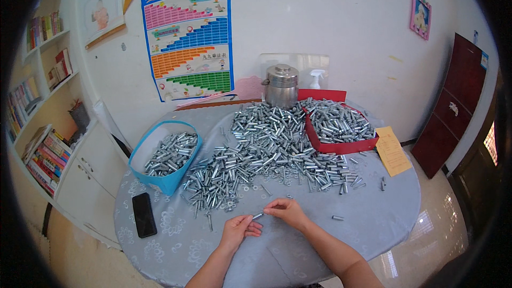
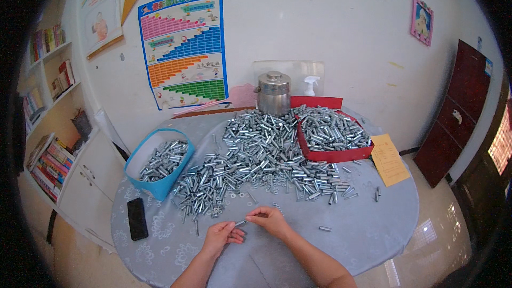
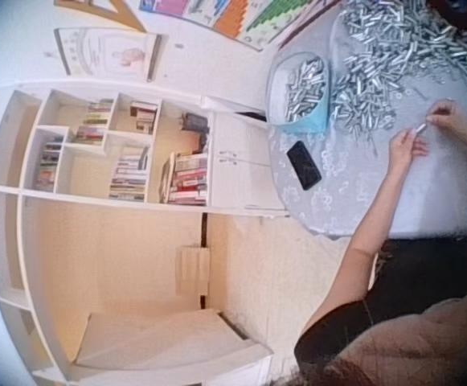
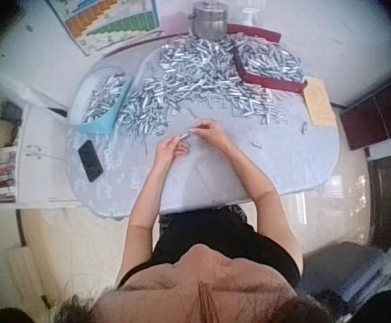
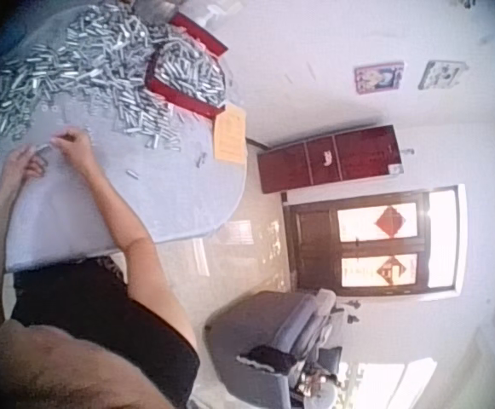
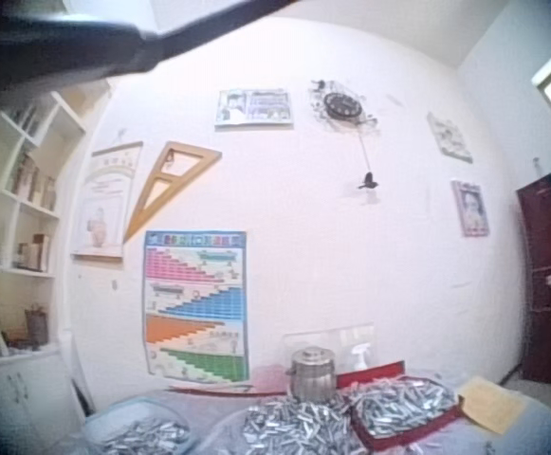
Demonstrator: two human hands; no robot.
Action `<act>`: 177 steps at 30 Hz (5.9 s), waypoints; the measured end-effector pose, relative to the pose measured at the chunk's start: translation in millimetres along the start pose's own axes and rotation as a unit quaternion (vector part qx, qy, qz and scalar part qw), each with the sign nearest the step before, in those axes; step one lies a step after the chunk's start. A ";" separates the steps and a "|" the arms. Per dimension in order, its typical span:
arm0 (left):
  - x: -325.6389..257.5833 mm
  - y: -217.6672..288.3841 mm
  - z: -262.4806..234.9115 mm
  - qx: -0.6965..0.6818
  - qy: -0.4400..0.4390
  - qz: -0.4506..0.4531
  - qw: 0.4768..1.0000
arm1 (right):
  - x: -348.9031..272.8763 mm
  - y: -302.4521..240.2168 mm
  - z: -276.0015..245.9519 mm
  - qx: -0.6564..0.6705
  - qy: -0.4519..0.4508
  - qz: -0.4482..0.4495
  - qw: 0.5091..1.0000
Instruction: The person repeatedly picks up bolts and washers from a large pile on a table, threads the washers onto the bolts, and places the assembled units into a blue basket. The process is continuous and repetitive throughout the clip.
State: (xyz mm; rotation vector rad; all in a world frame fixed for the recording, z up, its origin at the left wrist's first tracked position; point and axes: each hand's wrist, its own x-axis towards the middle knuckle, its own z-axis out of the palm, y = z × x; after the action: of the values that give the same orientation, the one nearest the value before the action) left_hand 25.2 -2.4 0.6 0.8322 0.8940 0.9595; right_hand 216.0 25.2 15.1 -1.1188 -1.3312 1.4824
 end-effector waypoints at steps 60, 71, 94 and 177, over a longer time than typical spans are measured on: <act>3.7 7.9 -20.2 -0.050 0.063 0.025 0.996 | 25.6 -7.3 17.3 -0.007 -0.032 -0.003 0.999; -0.8 14.7 -19.1 -0.044 0.004 -0.026 0.999 | 10.3 -7.0 20.8 0.004 -0.042 -0.010 0.999; 1.0 13.7 -23.2 -0.111 -0.024 -0.012 0.993 | 3.5 -25.6 -50.2 -0.531 0.065 -0.007 0.845; 2.9 31.7 -22.8 -0.049 0.233 0.225 0.945 | 14.2 4.7 -9.1 -0.480 0.134 -0.299 0.814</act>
State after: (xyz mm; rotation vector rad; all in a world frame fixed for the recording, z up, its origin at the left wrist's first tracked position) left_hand -4.4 15.4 19.0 0.7483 1.0669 1.6366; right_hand 221.1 40.8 8.8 -1.2372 -2.0318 0.1073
